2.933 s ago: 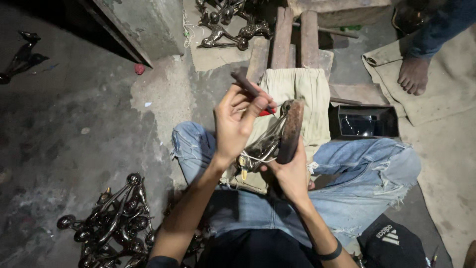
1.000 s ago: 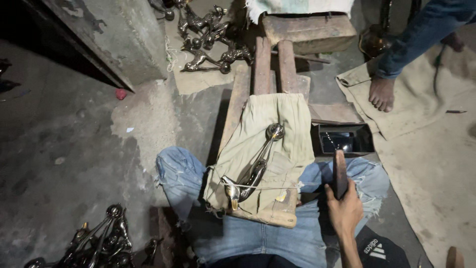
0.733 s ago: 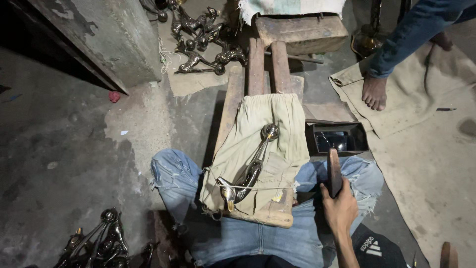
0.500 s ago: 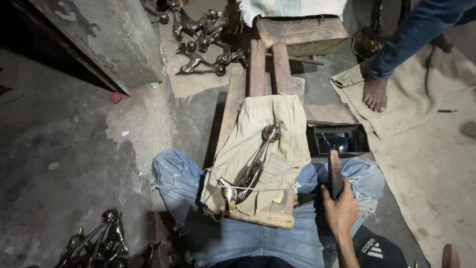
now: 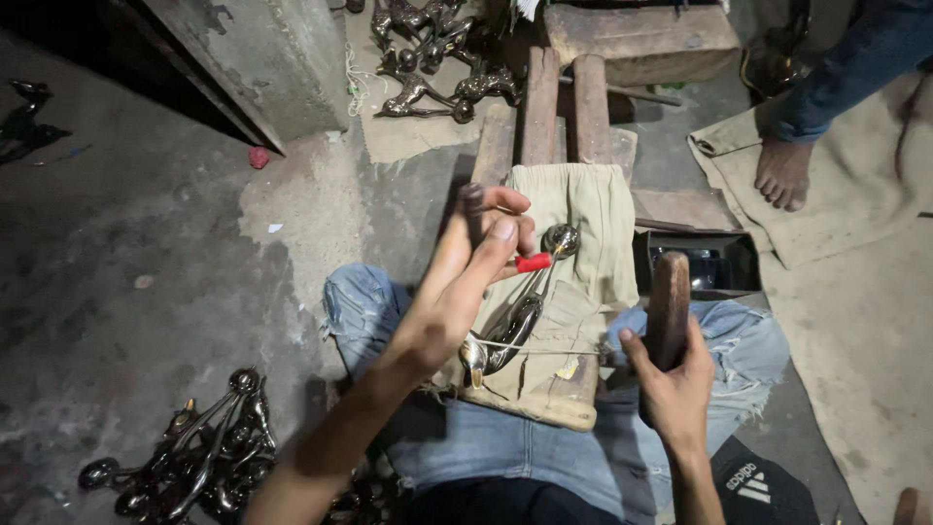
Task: The person sits on the floor polishing shiny metal animal figurines. They hold a figurine steady on a cloth-covered board, run a red-handled rotary polishing tool over its surface, and use a wooden block and brush to buff the metal, working on one figurine at a time.
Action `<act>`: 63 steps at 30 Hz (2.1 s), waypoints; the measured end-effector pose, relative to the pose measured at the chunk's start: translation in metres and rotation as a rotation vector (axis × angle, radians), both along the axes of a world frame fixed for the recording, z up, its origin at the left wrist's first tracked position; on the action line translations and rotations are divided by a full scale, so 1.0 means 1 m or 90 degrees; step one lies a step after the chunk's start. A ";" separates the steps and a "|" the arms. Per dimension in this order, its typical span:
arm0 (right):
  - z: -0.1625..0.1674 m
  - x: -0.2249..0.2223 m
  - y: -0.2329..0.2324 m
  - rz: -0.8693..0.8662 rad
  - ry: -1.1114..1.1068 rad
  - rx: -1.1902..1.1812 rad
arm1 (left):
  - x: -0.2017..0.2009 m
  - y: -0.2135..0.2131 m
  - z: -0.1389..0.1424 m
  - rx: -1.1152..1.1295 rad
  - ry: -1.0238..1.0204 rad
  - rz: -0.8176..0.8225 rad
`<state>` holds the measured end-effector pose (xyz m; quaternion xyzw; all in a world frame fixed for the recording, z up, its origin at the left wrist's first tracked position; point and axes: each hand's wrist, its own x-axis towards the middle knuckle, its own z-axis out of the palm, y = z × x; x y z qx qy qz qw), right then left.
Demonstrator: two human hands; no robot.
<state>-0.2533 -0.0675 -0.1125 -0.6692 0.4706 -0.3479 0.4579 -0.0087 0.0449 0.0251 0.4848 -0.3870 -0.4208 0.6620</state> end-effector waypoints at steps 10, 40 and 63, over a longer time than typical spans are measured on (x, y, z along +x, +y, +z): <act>0.025 0.044 0.007 0.039 -0.200 -0.058 | 0.010 -0.006 -0.029 0.096 -0.191 -0.161; -0.013 0.050 -0.003 0.199 -0.113 -0.006 | 0.023 -0.032 -0.014 0.280 -0.274 -0.161; 0.096 0.046 -0.108 0.394 0.347 -0.226 | 0.018 -0.039 -0.038 0.216 -0.408 -0.115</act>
